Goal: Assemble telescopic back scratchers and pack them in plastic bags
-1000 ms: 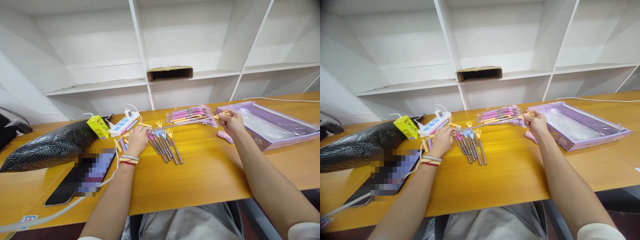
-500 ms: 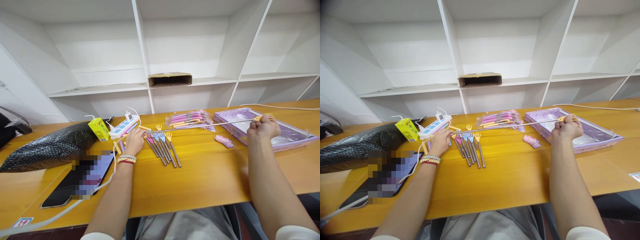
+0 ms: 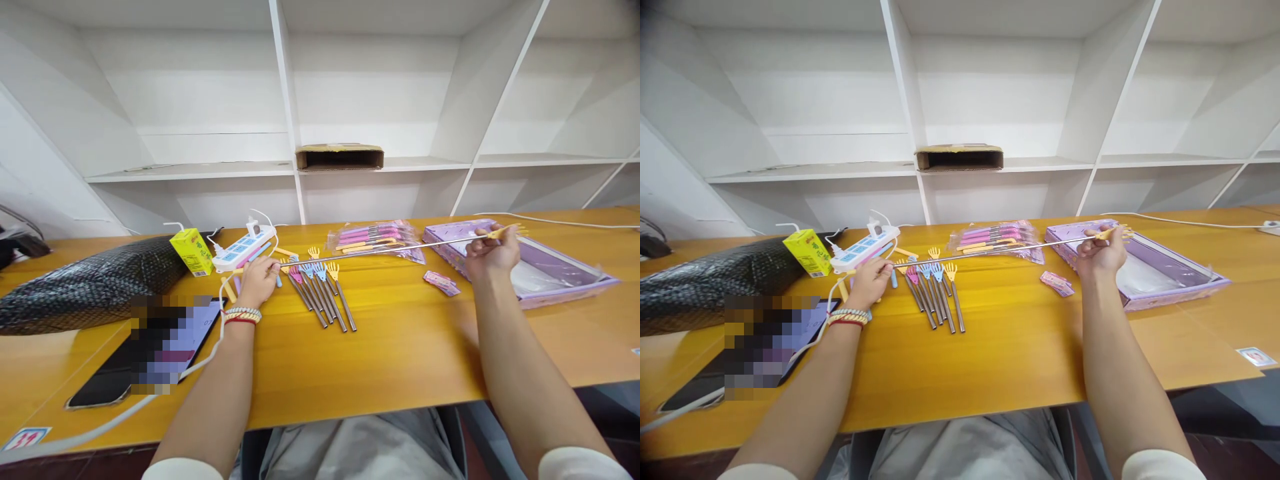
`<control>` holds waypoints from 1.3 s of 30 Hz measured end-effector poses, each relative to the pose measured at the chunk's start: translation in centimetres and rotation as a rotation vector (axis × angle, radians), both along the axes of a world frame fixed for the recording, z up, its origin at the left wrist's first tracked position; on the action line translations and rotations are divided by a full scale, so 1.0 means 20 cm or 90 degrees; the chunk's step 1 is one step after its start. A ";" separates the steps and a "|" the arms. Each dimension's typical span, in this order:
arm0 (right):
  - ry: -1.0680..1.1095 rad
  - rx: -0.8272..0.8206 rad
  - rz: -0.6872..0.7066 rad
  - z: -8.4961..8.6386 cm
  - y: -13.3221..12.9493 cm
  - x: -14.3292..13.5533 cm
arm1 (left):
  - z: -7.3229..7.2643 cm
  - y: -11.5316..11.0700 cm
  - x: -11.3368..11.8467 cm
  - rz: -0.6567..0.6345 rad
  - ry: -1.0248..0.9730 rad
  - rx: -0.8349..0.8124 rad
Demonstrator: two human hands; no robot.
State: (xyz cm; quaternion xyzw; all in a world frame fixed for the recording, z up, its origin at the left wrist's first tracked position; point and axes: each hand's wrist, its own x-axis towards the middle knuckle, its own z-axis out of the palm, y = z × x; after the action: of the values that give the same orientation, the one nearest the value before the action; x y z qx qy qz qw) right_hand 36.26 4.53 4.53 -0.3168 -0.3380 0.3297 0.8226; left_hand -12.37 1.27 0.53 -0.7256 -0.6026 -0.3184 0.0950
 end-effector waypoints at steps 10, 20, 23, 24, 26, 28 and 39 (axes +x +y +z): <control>0.210 -0.109 0.007 -0.03 0.03 -0.06 | 0.05 -0.03 0.07 0.112 0.065 0.010; 0.247 -0.094 0.033 -0.04 0.04 -0.05 | 0.07 -0.06 0.09 0.253 0.117 -0.031; 0.241 -0.067 0.065 -0.04 0.03 -0.04 | 0.06 -0.05 0.08 0.269 0.127 -0.046; 0.245 -0.059 0.078 -0.04 0.03 -0.04 | 0.06 -0.05 0.08 0.274 0.130 -0.050; 0.261 -0.052 0.108 -0.04 0.02 -0.04 | 0.06 -0.05 0.08 0.280 0.136 -0.060; 0.285 -0.057 0.125 -0.05 0.02 -0.05 | 0.05 -0.05 0.09 0.280 0.143 -0.071; 0.369 0.014 0.163 -0.09 0.07 0.04 | 0.07 -0.09 0.10 0.026 0.072 -0.106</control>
State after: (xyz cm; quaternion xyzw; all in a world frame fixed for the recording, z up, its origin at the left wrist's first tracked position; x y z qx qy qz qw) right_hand 37.13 5.85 2.81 -0.1553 -0.1302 0.5034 0.8400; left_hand -10.41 -0.60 1.98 -0.7352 -0.6354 -0.2240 0.0747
